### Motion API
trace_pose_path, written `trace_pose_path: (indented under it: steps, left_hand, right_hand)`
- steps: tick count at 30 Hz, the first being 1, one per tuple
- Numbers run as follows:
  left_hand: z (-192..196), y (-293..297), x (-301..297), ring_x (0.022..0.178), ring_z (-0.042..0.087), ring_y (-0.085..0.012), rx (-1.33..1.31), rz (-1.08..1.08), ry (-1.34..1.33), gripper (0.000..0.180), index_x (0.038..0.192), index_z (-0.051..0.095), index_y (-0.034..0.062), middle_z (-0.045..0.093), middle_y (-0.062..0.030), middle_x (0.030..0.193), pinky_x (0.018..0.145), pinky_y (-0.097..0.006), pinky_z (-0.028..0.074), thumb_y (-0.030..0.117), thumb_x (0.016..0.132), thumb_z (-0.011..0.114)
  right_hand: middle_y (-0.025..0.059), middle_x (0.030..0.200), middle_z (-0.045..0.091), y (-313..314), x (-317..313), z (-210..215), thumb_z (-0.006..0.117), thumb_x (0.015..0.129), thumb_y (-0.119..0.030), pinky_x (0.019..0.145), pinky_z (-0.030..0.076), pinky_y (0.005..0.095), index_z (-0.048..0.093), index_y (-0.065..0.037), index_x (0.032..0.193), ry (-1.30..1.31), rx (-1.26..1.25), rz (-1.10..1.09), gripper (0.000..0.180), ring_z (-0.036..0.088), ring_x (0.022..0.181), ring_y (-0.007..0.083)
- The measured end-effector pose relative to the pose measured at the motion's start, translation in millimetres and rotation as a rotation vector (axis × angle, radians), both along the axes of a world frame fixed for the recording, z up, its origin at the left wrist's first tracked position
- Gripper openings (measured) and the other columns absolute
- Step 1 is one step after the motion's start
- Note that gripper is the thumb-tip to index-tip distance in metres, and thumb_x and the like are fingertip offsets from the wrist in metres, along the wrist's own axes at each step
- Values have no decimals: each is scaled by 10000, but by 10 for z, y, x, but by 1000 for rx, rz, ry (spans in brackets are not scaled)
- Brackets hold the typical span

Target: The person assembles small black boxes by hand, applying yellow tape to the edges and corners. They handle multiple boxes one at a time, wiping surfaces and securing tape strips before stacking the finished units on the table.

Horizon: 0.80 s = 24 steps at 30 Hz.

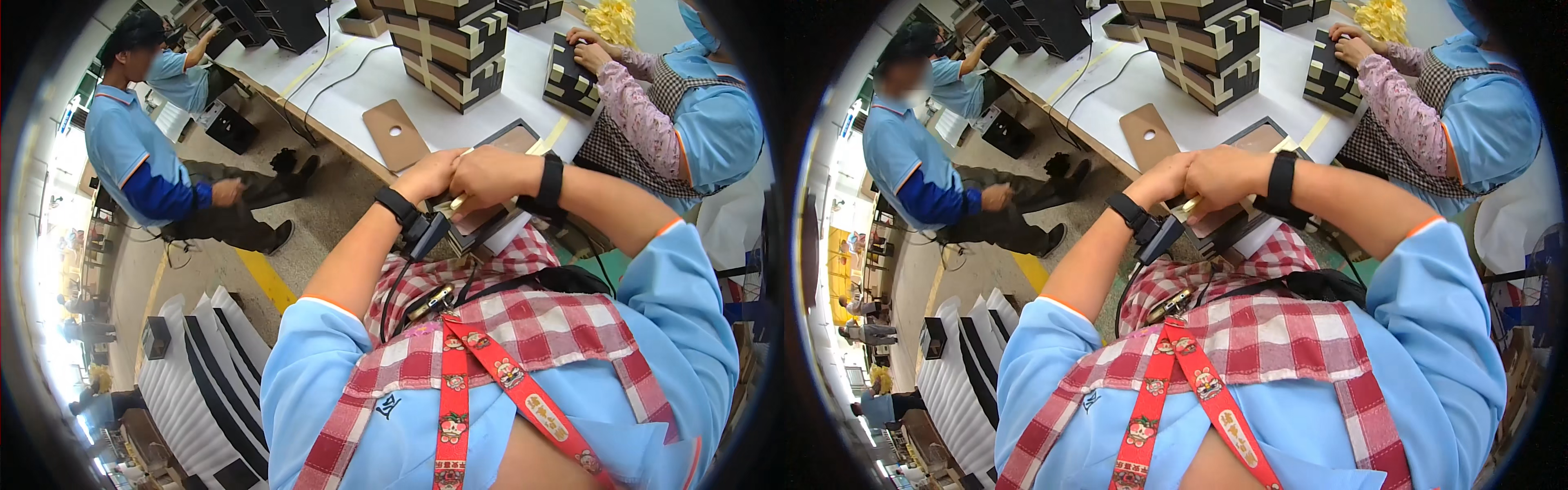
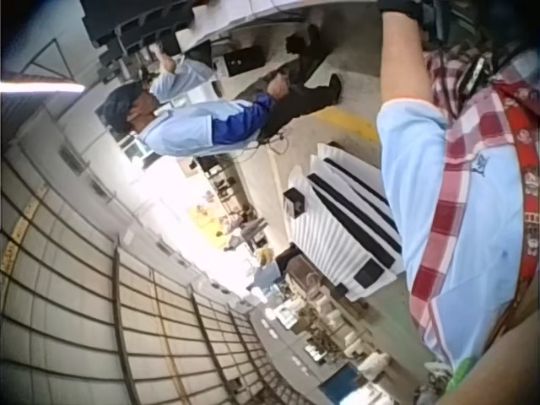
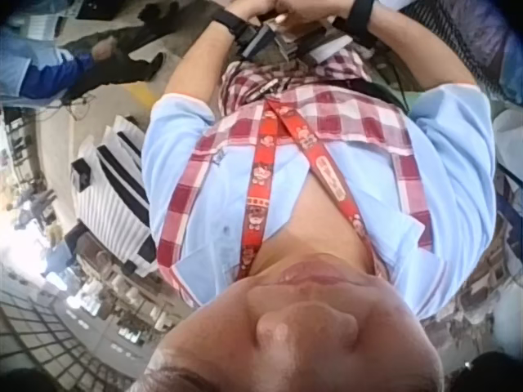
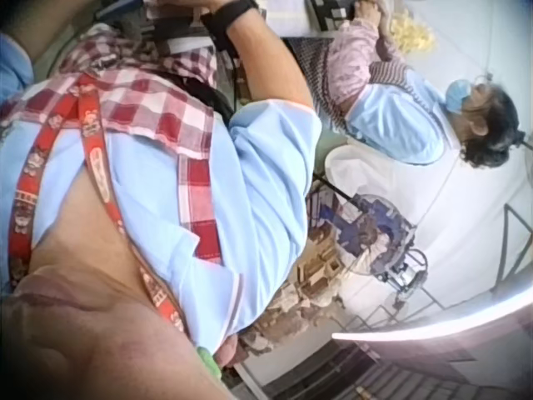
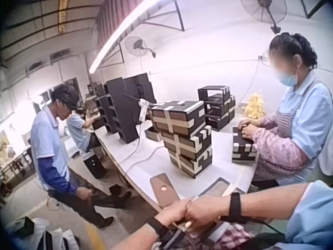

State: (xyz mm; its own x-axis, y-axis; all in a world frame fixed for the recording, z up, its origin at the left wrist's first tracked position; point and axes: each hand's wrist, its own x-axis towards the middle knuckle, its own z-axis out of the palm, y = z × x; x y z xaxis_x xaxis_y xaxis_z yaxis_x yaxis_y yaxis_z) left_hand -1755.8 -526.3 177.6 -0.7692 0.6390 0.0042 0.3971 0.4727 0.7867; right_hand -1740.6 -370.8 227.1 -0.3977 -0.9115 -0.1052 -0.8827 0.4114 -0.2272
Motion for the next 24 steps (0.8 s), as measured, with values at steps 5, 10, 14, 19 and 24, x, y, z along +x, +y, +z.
trace_pose_path:
  steps: [5,10,14,19,24]
  left_hand:
    - [-11,-27,-61,927,587,-365,-100,93,-38,414,1080,609,80,631,-192,1006,811,-395,450,402,933,393]
    - [-125,-10,-7,936,589,-363,-160,123,94,440,1065,636,119,640,-159,1005,810,-419,455,446,920,379]
    - [37,26,3,933,590,-368,-236,157,68,445,1082,636,128,640,-157,1011,807,-422,460,456,915,386]
    - [-64,33,-6,932,587,-378,-283,159,80,456,1089,634,135,638,-166,1006,810,-433,457,468,917,373]
    - [111,135,109,976,570,-368,-218,252,301,398,1153,588,83,614,-203,1045,836,-423,445,371,901,479]
  right_hand:
    - [117,638,604,293,291,171,635,730,-203,581,460,391,646,-71,724,-124,-54,187,133,604,641,293]
    - [111,648,604,1407,225,395,599,739,-93,540,449,366,616,-52,689,-225,-476,-817,67,593,591,251]
    - [128,700,620,2398,699,-941,632,696,-227,536,475,363,644,-71,673,339,337,-838,158,607,628,276]
    - [155,695,620,2957,1717,-2092,715,699,-386,622,501,383,642,-45,789,-58,-82,-1014,360,623,670,295]
    - [-17,639,565,2180,973,-677,646,839,-278,505,412,212,569,-56,725,-494,-622,-1209,261,512,570,54]
